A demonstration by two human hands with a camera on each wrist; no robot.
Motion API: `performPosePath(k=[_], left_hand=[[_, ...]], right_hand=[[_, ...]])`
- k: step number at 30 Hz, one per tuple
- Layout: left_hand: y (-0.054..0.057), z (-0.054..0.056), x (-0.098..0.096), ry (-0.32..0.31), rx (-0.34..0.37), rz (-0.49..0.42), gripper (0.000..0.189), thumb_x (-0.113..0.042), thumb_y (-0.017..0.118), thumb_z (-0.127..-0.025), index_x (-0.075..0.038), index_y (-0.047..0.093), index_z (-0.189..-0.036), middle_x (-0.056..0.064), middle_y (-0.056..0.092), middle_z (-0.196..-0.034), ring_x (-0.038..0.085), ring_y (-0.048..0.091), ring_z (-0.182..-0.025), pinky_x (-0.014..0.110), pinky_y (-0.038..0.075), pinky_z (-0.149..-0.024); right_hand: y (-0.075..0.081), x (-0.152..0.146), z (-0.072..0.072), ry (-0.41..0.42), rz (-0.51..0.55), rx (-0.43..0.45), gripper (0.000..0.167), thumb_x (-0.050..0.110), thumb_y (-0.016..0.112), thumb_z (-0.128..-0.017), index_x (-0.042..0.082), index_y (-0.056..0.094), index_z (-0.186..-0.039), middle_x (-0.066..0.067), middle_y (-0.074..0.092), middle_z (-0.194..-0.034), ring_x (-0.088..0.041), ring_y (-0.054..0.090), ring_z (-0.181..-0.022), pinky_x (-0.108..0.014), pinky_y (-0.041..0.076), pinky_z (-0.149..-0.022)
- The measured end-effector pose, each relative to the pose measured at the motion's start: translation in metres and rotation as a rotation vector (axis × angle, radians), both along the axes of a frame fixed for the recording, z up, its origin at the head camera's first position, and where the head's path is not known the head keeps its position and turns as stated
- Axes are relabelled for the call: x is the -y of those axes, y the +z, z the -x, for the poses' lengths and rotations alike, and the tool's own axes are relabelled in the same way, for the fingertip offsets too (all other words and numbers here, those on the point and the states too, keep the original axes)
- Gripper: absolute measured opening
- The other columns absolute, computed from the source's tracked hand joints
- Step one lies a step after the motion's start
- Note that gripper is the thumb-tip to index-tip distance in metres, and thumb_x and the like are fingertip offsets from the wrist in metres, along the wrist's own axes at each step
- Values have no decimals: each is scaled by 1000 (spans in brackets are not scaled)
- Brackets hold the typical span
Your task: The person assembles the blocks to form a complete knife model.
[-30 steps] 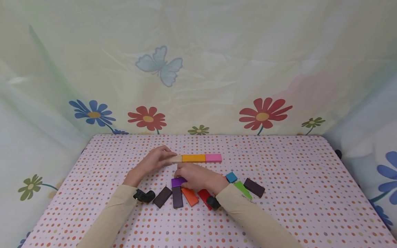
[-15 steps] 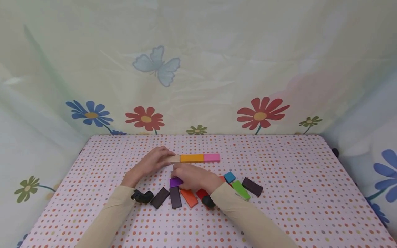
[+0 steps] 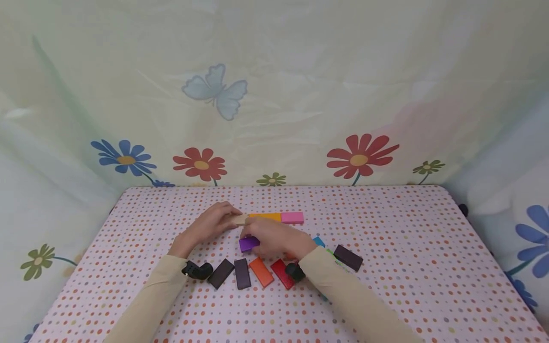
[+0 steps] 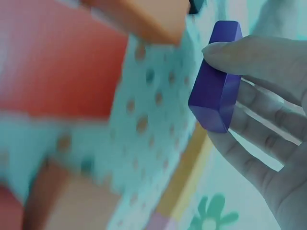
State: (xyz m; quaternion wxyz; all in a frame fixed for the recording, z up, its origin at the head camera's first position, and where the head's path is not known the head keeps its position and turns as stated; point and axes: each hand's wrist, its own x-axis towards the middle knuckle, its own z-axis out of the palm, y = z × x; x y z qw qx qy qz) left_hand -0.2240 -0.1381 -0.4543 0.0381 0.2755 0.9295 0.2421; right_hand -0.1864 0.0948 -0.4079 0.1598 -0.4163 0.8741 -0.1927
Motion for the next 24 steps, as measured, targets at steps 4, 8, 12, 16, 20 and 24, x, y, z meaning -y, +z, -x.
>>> performPosePath(k=[4, 8, 12, 16, 20, 24], left_hand=[[-1, 0, 0, 1, 7, -34, 32, -17, 75, -98, -10, 73, -129, 5, 68, -123, 23, 61, -113, 44, 50, -101], [-1, 1, 2, -6, 23, -65, 32, -16, 76, -98, -10, 73, -129, 5, 68, -123, 24, 60, -116, 44, 50, -102], [0, 1, 3, -5, 37, -71, 32, -15, 76, -98, -9, 73, -129, 5, 67, -122, 24, 60, -116, 44, 50, -101], [-1, 1, 3, 1, 48, -57, 32, -15, 75, -98, -10, 73, -130, 6, 66, -120, 24, 59, -112, 44, 50, -98], [0, 0, 2, -7, 49, -39, 33, -16, 74, -99, -10, 73, -132, 6, 65, -120, 24, 58, -109, 43, 50, -95], [1, 0, 2, -21, 30, -29, 34, -16, 74, -99, -10, 72, -133, 6, 65, -120, 23, 58, -107, 42, 50, -92]], right_hand=[[8, -22, 6, -64, -8, -37, 32, 8, 82, -91, 4, 75, -122, -7, 65, -120, -18, 62, -103, -35, 57, -91], [12, -53, 15, -146, -25, -72, 33, 10, 84, -89, 5, 76, -121, -6, 66, -115, -20, 63, -102, -38, 59, -91], [14, -85, 25, -201, -19, -107, 32, 7, 85, -88, 3, 77, -119, -4, 66, -106, -20, 63, -98, -38, 59, -87], [12, -113, 30, -260, -30, -120, 32, 7, 86, -87, 3, 77, -118, -3, 66, -102, -20, 62, -95, -40, 58, -85], [6, -133, 32, -302, -37, -107, 32, 7, 85, -87, 1, 77, -117, -4, 66, -102, -21, 62, -95, -41, 58, -85], [-2, -144, 34, -318, -40, -98, 31, 4, 84, -87, 0, 77, -116, -6, 67, -103, -23, 63, -95, -44, 58, -86]])
